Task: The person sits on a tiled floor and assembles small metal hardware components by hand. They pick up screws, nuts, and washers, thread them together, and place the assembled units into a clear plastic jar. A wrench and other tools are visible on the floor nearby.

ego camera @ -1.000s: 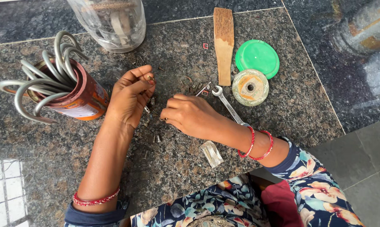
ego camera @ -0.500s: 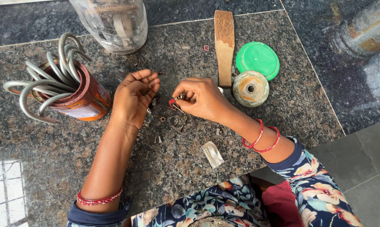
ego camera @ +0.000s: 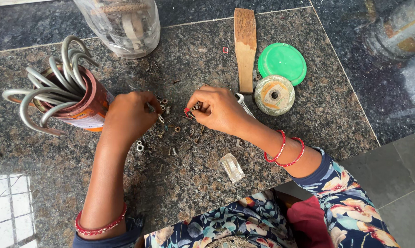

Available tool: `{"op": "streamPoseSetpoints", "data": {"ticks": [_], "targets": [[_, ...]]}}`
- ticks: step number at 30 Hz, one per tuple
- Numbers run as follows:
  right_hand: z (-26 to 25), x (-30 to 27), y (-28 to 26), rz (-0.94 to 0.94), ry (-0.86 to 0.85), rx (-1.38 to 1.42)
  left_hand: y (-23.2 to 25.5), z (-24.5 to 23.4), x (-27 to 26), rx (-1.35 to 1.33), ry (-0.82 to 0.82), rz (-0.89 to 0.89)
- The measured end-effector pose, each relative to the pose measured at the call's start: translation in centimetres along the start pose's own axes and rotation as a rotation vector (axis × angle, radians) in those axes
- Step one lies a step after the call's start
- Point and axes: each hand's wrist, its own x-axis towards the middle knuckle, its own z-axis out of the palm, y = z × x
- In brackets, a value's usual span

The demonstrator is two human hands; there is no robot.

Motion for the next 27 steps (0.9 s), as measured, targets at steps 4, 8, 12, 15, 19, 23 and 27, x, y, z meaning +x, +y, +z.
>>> {"op": "streamPoseSetpoints", "data": {"ticks": [4, 8, 12, 15, 19, 23, 27], "targets": [[0.1, -0.1, 0.2, -0.019, -0.021, -0.038, -0.4, 0.9, 0.3, 0.074, -0.050, 0.051], [0.2, -0.1, 0.1, 0.001, -0.015, 0.008, -0.2, 1.1, 0.4, 0.085, -0.056, 0.072], [0.2, -0.1, 0.0, 0.004, -0.011, 0.001, 0.1, 0.7, 0.4, 0.103, -0.053, 0.109], [0.2, -0.1, 0.0, 0.041, -0.016, 0.035, 0.5, 0.9, 0.7, -0.151, -0.021, 0.124], [-0.1, -0.1, 0.5, 0.197, -0.064, 0.088, 0.4, 1.6, 1.2, -0.590, -0.008, 0.087], [-0.2, 0.1, 2.2, 0.248, -0.111, 0.425, -0.3, 3.5, 2.3, -1.174, -0.133, -0.070], [-0.2, 0.2, 3.2, 0.296, -0.166, 0.808, -0.6, 4.9, 3.1, -1.471, -0.174, -0.211]]}}
